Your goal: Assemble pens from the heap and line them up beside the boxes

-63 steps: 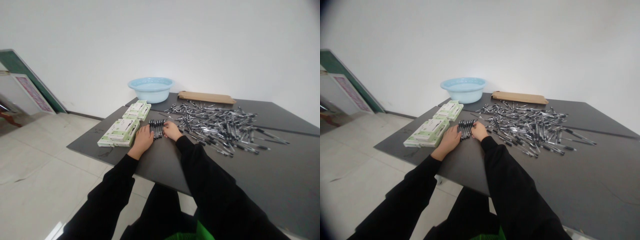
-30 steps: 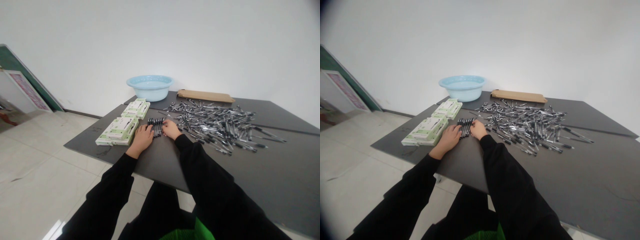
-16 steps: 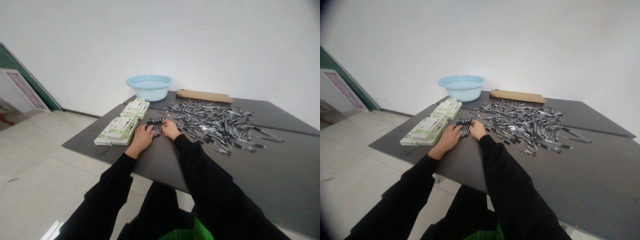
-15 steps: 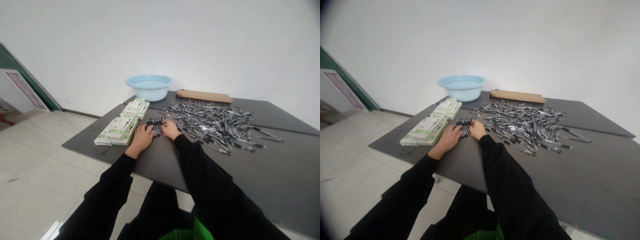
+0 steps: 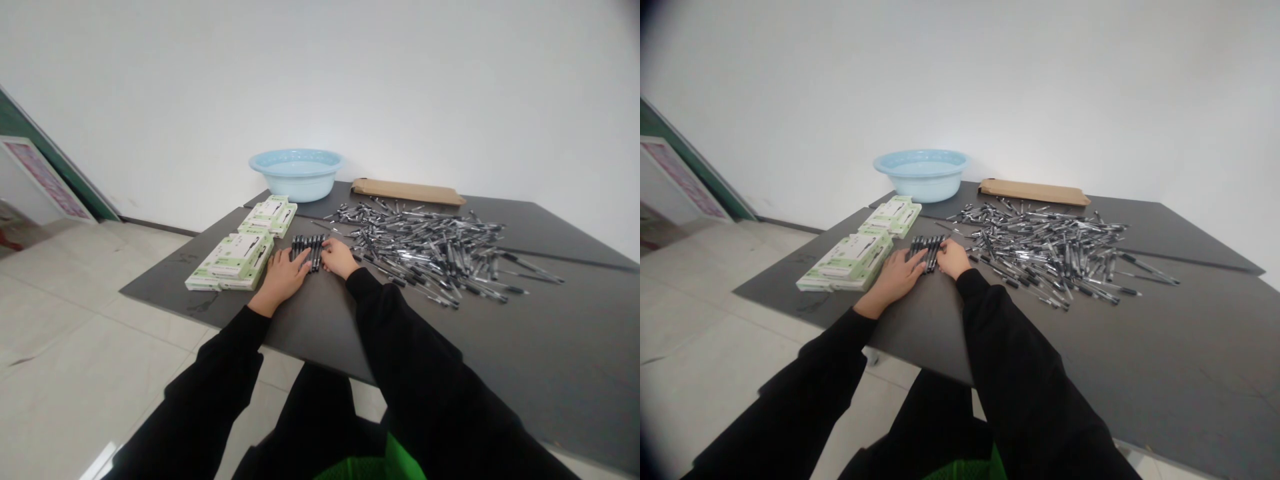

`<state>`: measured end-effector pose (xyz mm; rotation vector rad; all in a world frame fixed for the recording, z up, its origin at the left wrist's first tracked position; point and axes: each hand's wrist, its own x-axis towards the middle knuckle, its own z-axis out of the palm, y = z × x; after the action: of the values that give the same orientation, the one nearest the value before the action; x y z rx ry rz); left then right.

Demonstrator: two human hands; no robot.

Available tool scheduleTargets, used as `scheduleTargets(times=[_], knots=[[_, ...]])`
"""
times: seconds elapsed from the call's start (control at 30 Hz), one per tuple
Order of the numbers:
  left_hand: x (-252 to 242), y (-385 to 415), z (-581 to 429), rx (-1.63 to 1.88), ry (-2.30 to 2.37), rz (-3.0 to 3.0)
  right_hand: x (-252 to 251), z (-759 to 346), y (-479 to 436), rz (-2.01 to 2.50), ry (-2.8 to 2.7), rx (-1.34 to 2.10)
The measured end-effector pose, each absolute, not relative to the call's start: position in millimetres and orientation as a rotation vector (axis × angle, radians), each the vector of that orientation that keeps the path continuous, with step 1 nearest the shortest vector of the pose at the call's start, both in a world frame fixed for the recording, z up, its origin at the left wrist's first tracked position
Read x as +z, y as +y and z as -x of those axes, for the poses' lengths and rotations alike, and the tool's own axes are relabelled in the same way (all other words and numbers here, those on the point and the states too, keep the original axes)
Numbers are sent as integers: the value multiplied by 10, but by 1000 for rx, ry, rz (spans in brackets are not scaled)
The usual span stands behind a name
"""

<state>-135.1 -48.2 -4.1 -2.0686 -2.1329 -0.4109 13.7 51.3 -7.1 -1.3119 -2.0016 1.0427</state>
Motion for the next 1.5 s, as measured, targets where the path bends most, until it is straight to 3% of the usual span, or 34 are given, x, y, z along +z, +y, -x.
scheduleTargets(times=[0.87, 1.3, 1.5], knots=[[-40, -503, 1324, -418, -2158, 2115, -69, -137, 536, 1299, -1986, 1074], [-4, -508, 1321, -548, -2208, 2065, -6, -124, 449, 1375, -2041, 742], [-49, -493, 1341, -581, -2191, 2049, -10, -129, 477, 1364, -2009, 851]])
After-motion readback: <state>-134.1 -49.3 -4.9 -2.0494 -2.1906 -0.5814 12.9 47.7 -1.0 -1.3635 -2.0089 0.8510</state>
